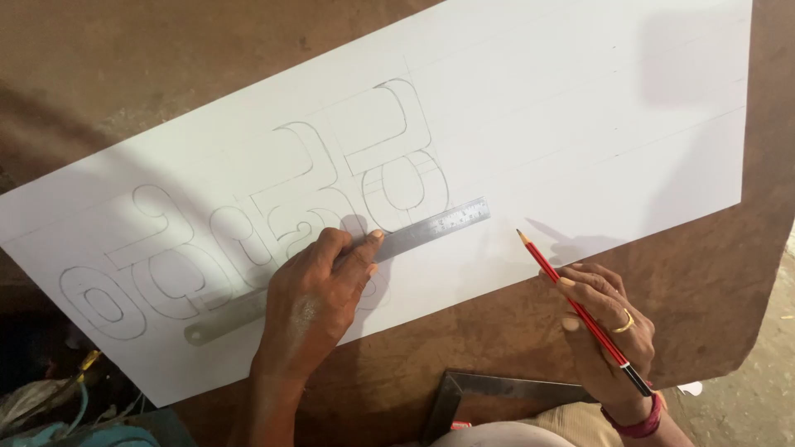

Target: The recorder is using a ruler, square, and pencil to measure and mark character outlines on a white board, likely for a sign or template.

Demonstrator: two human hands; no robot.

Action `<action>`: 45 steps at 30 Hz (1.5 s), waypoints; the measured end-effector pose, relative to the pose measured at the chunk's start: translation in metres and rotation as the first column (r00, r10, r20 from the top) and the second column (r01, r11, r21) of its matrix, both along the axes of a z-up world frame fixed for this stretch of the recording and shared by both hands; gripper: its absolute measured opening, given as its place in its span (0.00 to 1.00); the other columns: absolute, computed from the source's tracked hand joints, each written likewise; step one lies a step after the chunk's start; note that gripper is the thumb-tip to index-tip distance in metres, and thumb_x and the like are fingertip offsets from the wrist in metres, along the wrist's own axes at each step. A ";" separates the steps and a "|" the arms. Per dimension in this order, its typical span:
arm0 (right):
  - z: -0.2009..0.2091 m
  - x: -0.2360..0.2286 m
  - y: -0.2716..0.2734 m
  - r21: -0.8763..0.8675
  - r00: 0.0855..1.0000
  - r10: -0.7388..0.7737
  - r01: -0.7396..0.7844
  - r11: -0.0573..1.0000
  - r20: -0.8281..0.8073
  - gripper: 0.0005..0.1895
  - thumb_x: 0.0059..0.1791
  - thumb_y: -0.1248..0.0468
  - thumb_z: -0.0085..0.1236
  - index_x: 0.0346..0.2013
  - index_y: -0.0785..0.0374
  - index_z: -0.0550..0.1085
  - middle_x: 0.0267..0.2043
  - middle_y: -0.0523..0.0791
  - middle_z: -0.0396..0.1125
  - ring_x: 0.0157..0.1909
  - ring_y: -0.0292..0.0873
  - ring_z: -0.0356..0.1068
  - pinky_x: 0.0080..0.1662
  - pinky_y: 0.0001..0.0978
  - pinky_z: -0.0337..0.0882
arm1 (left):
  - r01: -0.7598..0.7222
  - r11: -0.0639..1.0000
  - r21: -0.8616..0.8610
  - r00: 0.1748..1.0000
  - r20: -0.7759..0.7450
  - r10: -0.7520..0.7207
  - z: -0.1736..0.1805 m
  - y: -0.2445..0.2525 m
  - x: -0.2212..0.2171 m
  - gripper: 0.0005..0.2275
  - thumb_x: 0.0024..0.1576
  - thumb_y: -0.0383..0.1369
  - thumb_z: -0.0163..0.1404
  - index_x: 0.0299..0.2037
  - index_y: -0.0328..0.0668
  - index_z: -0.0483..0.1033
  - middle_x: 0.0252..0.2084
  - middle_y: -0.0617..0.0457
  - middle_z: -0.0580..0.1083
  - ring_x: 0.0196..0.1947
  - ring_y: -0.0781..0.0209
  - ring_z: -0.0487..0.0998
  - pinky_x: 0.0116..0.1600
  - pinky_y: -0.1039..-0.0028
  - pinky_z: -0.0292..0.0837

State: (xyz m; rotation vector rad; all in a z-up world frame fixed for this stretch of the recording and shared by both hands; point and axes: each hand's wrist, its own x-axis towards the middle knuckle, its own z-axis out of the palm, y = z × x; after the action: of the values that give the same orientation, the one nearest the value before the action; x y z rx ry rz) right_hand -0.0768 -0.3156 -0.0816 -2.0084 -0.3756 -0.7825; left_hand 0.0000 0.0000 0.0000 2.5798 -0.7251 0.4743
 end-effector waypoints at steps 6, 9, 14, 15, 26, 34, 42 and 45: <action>0.001 0.004 0.002 -0.016 1.000 0.009 -0.009 1.000 -0.010 0.14 0.55 0.60 0.56 0.52 0.65 0.75 0.51 0.50 0.75 0.58 0.49 0.76 0.67 0.51 0.70 | 0.004 1.000 -0.006 1.000 -0.018 -0.004 -0.002 0.001 0.001 0.17 0.53 0.28 0.60 0.54 0.44 0.80 0.34 0.55 0.73 0.29 0.65 0.78 0.30 0.74 0.77; 0.006 0.012 0.007 -0.057 1.000 0.017 -0.016 0.998 0.025 0.16 0.53 0.60 0.56 0.52 0.63 0.75 0.52 0.47 0.76 0.57 0.46 0.75 0.66 0.48 0.69 | 0.005 1.000 0.007 1.000 0.015 -0.005 -0.001 0.001 0.000 0.18 0.53 0.28 0.60 0.54 0.44 0.80 0.34 0.54 0.73 0.30 0.64 0.77 0.30 0.73 0.77; 0.026 0.023 0.019 -0.114 1.000 -0.014 0.011 0.993 -0.020 0.14 0.53 0.64 0.57 0.52 0.62 0.75 0.52 0.48 0.75 0.57 0.47 0.76 0.67 0.49 0.69 | -0.001 1.000 0.022 1.000 0.005 0.001 0.002 0.000 0.000 0.17 0.54 0.29 0.60 0.55 0.44 0.80 0.34 0.54 0.73 0.29 0.64 0.77 0.30 0.72 0.77; 0.029 0.025 0.021 -0.120 0.999 -0.015 0.011 0.993 -0.036 0.14 0.52 0.63 0.57 0.53 0.62 0.75 0.53 0.48 0.75 0.57 0.47 0.76 0.66 0.48 0.69 | -0.001 1.000 0.024 1.000 0.001 0.001 0.003 0.000 0.000 0.17 0.54 0.29 0.60 0.54 0.44 0.79 0.34 0.53 0.72 0.29 0.63 0.77 0.30 0.71 0.77; 0.039 0.031 0.023 -0.251 0.998 0.014 -0.028 0.968 -0.056 0.18 0.51 0.60 0.58 0.55 0.62 0.74 0.52 0.47 0.75 0.59 0.47 0.74 0.64 0.50 0.67 | -0.016 1.000 0.012 1.000 -0.012 0.016 0.006 -0.002 -0.001 0.16 0.54 0.30 0.59 0.54 0.45 0.80 0.35 0.54 0.73 0.31 0.63 0.78 0.32 0.70 0.78; 0.027 0.027 0.012 -0.085 0.997 -0.031 0.037 0.996 0.074 0.17 0.57 0.54 0.51 0.56 0.60 0.73 0.56 0.48 0.74 0.61 0.45 0.74 0.67 0.45 0.69 | -0.007 1.000 -0.004 1.000 -0.028 0.007 0.009 0.000 0.000 0.17 0.53 0.28 0.59 0.53 0.43 0.80 0.35 0.54 0.74 0.30 0.64 0.78 0.31 0.71 0.77; 0.000 0.038 0.016 -0.036 0.992 -0.010 0.014 0.999 0.124 0.17 0.61 0.56 0.49 0.63 0.57 0.69 0.66 0.54 0.68 0.69 0.55 0.67 0.69 0.48 0.68 | -0.068 0.998 0.004 0.990 0.126 0.067 0.027 0.020 0.043 0.13 0.58 0.29 0.59 0.53 0.44 0.81 0.37 0.54 0.75 0.28 0.63 0.77 0.30 0.73 0.77; 0.000 0.037 0.016 -0.018 0.994 -0.025 0.027 0.999 0.104 0.17 0.60 0.56 0.48 0.61 0.57 0.69 0.65 0.55 0.67 0.69 0.56 0.68 0.65 0.45 0.73 | -0.015 1.000 -0.006 0.976 0.217 0.016 0.056 0.020 0.050 0.14 0.56 0.29 0.59 0.52 0.42 0.82 0.36 0.52 0.72 0.29 0.60 0.77 0.33 0.68 0.75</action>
State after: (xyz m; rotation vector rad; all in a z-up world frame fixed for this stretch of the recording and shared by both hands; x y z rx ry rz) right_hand -0.0394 -0.2999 -0.0814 -1.9991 -0.4197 -0.9053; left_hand 0.0502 0.0203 0.0565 2.5565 -0.7751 0.7707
